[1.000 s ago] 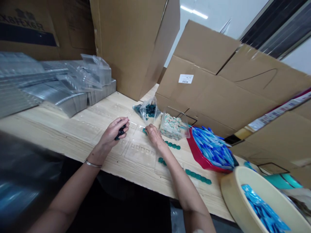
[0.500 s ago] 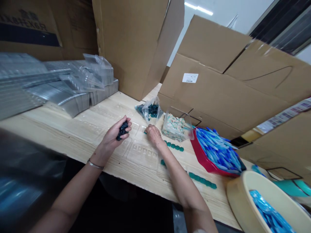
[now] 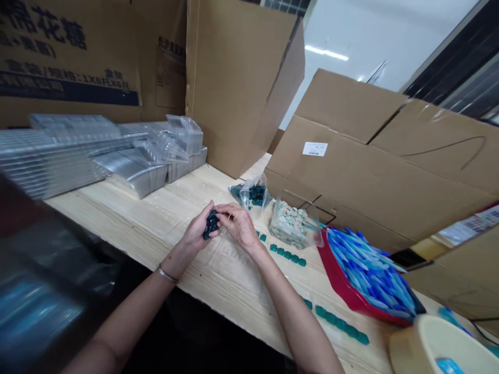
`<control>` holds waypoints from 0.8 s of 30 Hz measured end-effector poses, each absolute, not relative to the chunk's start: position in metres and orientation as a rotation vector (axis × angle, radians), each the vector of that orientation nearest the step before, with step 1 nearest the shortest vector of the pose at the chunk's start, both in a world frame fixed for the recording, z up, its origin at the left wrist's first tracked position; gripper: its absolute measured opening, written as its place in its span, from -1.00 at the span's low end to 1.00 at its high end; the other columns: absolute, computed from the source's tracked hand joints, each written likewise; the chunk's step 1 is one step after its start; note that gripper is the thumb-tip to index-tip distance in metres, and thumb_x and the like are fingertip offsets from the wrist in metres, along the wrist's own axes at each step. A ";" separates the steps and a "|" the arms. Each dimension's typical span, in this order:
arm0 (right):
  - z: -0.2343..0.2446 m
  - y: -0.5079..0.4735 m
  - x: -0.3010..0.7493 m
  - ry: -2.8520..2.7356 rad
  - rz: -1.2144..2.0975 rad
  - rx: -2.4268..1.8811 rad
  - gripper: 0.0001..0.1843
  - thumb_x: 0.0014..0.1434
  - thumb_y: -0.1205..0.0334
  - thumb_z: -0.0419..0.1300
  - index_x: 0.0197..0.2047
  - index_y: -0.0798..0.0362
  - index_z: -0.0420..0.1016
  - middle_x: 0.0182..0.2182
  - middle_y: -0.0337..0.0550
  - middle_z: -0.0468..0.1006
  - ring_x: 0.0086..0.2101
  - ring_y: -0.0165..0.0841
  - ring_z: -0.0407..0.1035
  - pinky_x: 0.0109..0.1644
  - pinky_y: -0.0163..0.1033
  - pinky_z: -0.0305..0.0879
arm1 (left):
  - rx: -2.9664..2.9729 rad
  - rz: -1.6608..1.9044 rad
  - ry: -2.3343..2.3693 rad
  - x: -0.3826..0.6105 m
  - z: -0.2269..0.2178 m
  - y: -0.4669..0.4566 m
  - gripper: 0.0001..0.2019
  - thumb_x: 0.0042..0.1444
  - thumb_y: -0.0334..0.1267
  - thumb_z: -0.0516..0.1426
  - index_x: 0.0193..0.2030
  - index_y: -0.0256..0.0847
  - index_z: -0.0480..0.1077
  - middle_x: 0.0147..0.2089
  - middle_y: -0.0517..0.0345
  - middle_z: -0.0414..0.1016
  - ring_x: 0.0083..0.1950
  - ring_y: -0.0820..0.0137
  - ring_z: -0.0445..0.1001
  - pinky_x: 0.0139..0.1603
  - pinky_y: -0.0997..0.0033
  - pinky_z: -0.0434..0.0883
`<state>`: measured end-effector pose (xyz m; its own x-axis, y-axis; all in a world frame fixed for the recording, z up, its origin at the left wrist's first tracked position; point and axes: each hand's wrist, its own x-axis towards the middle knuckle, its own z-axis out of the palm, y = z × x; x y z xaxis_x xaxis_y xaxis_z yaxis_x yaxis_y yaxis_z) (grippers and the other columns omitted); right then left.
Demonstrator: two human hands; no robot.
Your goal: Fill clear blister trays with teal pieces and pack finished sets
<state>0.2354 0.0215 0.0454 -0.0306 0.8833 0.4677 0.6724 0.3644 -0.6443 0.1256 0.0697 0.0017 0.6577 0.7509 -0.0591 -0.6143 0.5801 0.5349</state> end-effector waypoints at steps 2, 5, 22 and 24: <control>0.041 0.024 0.238 -1.685 0.360 -1.385 -0.84 0.13 0.23 0.15 -0.30 0.05 0.54 -0.24 -0.09 0.56 -0.24 -0.35 0.43 -0.15 -0.22 0.34 | 0.516 0.805 0.278 0.125 0.001 0.070 -0.65 0.04 0.04 0.11 -0.30 -0.27 0.34 -0.53 0.26 0.26 -0.63 0.61 0.23 -0.80 0.68 0.02; 0.035 0.024 0.243 -1.586 0.401 -1.444 -0.81 0.11 0.16 0.15 -0.32 0.08 0.53 -0.30 -0.09 0.57 -0.33 -0.35 0.43 -0.22 -0.23 0.36 | 0.511 0.805 0.266 0.125 0.001 0.071 -0.63 0.03 0.02 0.13 -0.25 -0.30 0.36 -0.47 0.23 0.29 -0.61 0.62 0.24 -0.79 0.68 0.02; 0.040 0.010 0.252 -1.275 0.590 -1.431 -0.70 -0.02 0.02 0.24 -0.36 0.10 0.49 -0.48 -0.14 0.55 -0.43 -0.33 0.46 -0.30 -0.22 0.42 | 0.990 0.949 0.429 0.125 0.006 0.060 -0.64 -0.06 0.00 0.18 -0.22 -0.23 0.36 -0.57 0.33 0.20 -0.67 0.65 0.09 -0.75 0.68 0.02; 0.039 0.008 0.252 -1.321 0.512 -1.442 -0.72 0.00 0.03 0.23 -0.35 0.09 0.49 -0.46 -0.13 0.56 -0.41 -0.32 0.47 -0.29 -0.21 0.42 | 1.044 0.961 0.468 0.127 0.004 0.060 -0.62 -0.07 0.00 0.18 -0.20 -0.22 0.37 -0.61 0.36 0.16 -0.69 0.64 0.06 -0.76 0.67 0.02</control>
<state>0.2522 0.0083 0.0395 0.2949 0.8972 0.3288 0.4407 0.1776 -0.8799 0.1268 0.0596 0.0040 0.5270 0.8436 0.1029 -0.4391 0.1666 0.8828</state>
